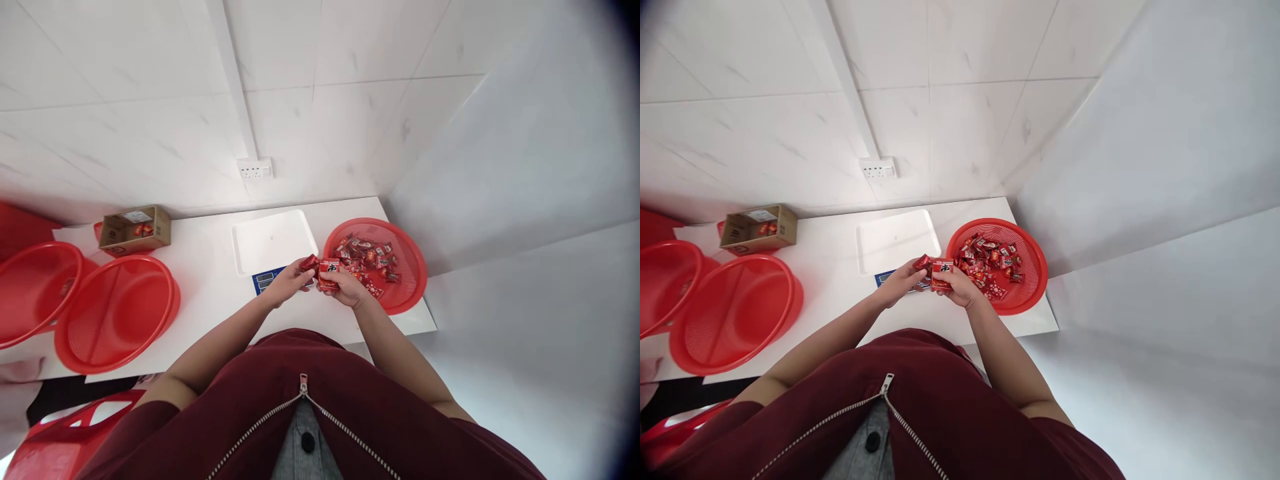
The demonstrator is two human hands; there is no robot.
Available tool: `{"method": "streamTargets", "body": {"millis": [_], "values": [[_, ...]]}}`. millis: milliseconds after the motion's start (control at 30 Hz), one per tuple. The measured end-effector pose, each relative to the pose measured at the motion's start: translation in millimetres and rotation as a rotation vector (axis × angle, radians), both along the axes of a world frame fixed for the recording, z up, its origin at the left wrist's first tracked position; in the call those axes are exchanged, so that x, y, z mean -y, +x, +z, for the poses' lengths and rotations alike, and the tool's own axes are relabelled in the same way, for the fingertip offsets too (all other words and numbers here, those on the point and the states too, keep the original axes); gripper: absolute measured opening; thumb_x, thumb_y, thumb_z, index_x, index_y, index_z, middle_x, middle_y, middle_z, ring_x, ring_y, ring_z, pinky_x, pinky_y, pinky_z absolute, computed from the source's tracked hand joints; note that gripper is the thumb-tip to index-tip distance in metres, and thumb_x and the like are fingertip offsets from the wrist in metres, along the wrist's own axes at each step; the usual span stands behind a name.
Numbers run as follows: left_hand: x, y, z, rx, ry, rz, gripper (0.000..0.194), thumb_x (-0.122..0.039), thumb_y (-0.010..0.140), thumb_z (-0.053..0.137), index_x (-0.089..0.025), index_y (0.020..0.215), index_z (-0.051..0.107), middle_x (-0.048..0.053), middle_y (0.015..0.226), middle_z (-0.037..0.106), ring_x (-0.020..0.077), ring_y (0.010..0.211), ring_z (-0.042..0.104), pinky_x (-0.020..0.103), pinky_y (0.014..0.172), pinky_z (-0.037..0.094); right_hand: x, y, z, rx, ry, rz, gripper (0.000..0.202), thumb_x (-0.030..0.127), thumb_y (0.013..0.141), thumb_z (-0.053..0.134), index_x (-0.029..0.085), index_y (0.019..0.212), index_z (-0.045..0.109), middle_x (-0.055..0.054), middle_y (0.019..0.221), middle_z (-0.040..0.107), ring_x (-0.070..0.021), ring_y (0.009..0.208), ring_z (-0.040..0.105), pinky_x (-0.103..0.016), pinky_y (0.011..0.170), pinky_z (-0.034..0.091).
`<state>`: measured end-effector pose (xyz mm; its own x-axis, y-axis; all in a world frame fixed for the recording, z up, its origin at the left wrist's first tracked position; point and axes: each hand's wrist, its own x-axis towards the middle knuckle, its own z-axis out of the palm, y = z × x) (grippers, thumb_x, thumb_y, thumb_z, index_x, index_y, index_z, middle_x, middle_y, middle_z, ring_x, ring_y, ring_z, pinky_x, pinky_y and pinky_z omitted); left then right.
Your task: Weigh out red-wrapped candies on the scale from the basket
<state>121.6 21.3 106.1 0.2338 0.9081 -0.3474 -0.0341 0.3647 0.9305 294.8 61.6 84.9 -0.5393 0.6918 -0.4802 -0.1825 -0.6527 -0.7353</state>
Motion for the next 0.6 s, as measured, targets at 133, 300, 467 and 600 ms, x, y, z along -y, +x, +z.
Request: {"method": "streamTargets", "body": {"millis": [133,300,467,600], "values": [[1,-8,-3.7,0.106,-0.009,0.119,0.051,-0.055,0.079,0.058,-0.018,0.114,0.061,0.007,0.096,0.066,0.0149,0.083,0.060,0.029,0.075,0.047,4,-19,5.8,0.023,0.018,0.087,0.025,0.024,0.067,0.072,0.018,0.088,0.059,0.002,0.061,0.060,-0.0109,0.051,0.058,-0.017,0.038,0.038],[-9,-29,-23.8,0.129,-0.128,0.422,0.046,-0.052,0.072,0.068,-0.013,0.096,0.063,0.009,0.095,0.067,0.0174,0.085,0.062,0.030,0.079,0.049,4,-28,-5.4,0.089,-0.013,0.050,0.025,0.026,0.071,0.073,0.019,0.091,0.059,0.000,0.072,0.066,-0.0105,0.055,0.060,-0.017,0.039,0.042],[-25,-59,-40.9,-0.026,-0.198,0.550,0.064,-0.048,0.081,0.060,-0.016,0.132,0.039,0.013,0.111,0.062,0.0162,0.086,0.064,0.029,0.080,0.049,6,-29,-26.7,0.172,-0.102,-0.051,0.016,0.025,0.073,0.073,0.020,0.081,0.059,-0.001,0.077,0.067,-0.0097,0.062,0.061,-0.017,0.047,0.046],[-15,-59,-46.1,-0.155,-0.235,0.493,0.078,-0.047,0.074,0.068,-0.021,0.139,0.033,0.013,0.111,0.063,0.0213,0.085,0.064,0.034,0.076,0.049,10,-29,-33.5,0.112,-0.118,-0.051,0.022,0.021,0.069,0.076,0.021,0.083,0.058,0.000,0.080,0.068,-0.0112,0.073,0.064,-0.021,0.063,0.052]]}}
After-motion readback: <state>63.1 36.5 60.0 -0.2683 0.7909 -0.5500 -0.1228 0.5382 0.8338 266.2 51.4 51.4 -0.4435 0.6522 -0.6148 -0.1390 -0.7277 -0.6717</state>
